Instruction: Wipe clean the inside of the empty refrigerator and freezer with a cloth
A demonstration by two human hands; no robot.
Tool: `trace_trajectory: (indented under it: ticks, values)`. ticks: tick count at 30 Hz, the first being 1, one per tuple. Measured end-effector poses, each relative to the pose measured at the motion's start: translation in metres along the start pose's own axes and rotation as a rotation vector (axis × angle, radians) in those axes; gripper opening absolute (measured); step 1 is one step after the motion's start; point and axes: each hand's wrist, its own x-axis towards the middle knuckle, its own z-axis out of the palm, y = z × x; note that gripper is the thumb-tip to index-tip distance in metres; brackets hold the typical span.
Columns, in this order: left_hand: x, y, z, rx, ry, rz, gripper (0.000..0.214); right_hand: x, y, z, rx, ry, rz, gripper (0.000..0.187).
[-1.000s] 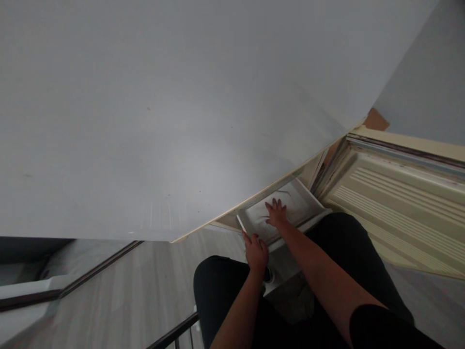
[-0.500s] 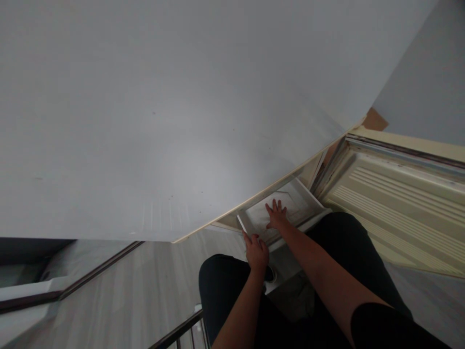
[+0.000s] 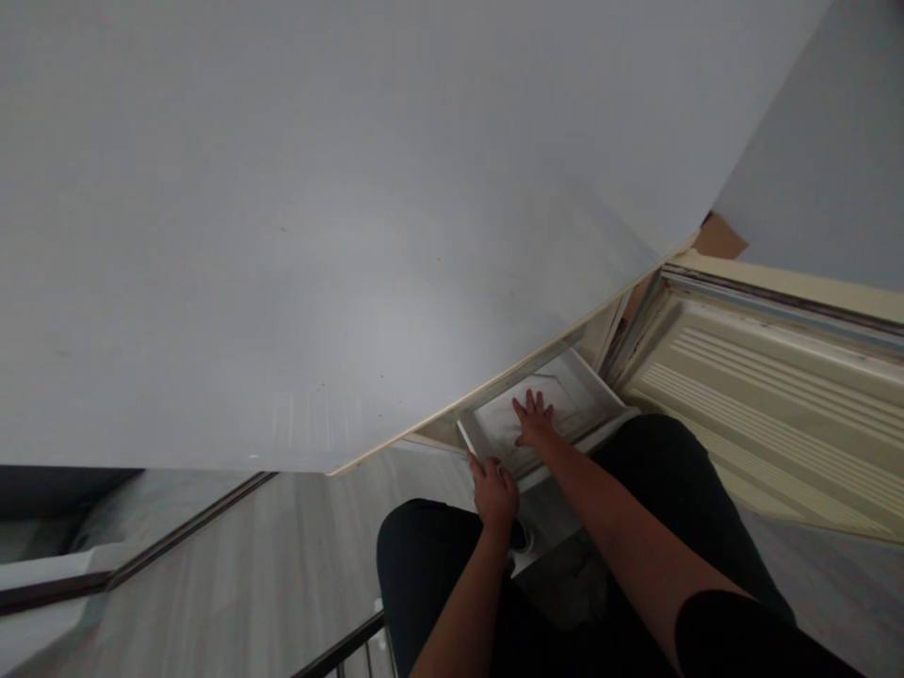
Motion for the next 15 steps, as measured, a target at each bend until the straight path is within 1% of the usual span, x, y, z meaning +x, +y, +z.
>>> trace_trajectory:
  ticks: [7, 15]
  values:
    - [0.0004, -0.0006, -0.0002, 0.001, 0.027, 0.013, 0.024, -0.0004, -0.002, -0.003, -0.013, -0.021, 0.013, 0.126]
    - [-0.0002, -0.002, 0.0008, 0.007, 0.008, 0.006, 0.025, 0.0035, 0.0002, 0.0036, -0.011, -0.007, 0.007, 0.126]
